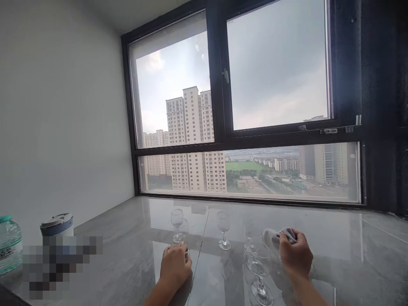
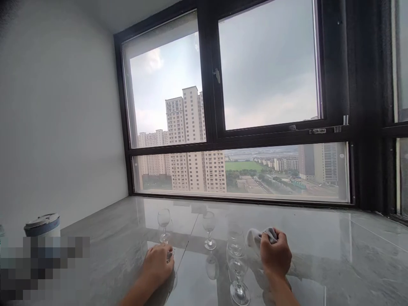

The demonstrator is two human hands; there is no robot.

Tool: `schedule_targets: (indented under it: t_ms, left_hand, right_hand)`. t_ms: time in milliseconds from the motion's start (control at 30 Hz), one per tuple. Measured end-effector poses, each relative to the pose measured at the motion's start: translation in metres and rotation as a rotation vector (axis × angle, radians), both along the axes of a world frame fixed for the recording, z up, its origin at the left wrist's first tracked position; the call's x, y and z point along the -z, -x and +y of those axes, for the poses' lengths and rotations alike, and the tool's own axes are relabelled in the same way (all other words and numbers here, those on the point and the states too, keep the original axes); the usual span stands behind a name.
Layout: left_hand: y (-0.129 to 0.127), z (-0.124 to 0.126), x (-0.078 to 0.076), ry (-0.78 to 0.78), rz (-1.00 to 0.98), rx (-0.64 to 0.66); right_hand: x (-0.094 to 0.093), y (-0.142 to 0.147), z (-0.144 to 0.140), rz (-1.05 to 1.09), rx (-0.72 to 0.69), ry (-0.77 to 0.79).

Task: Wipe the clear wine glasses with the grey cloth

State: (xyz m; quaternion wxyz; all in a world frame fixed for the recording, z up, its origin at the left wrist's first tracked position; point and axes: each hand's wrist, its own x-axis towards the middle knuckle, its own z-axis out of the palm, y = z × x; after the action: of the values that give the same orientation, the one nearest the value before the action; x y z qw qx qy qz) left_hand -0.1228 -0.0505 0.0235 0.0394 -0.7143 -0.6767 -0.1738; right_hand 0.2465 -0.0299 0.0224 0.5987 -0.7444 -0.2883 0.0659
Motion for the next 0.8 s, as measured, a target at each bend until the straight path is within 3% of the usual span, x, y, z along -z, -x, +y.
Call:
schedule_targets:
  t_ms: [200, 400, 500, 600, 800]
  left_hand:
    - [0.025, -0.001, -0.005, 0.060, 0.041, -0.183]
    - [0.011, -0.021, 0.005, 0.147, 0.111, -0.291]
    - [-0.012, -0.035, 0.009, 0.196, 0.103, -0.158]
    - [-0.048, -0.035, 0.008, 0.308, 0.059, 0.112]
    - [-0.113, 0.014, -0.003, 0.241, 0.051, 0.353]
  right_hand:
    - [-0.001, 0.002, -0.002, 0.055, 0.005, -0.026]
    - [-0.003, 0.002, -0.004, 0.095, -0.015, -0.012]
    - [-0.003, 0.002, -0.003, 0.097, -0.005, -0.030]
    - [-0.002, 0.002, -0.002, 0.089, -0.021, -0.044]
    - [-0.002, 0.004, -0.001, 0.067, -0.024, -0.092]
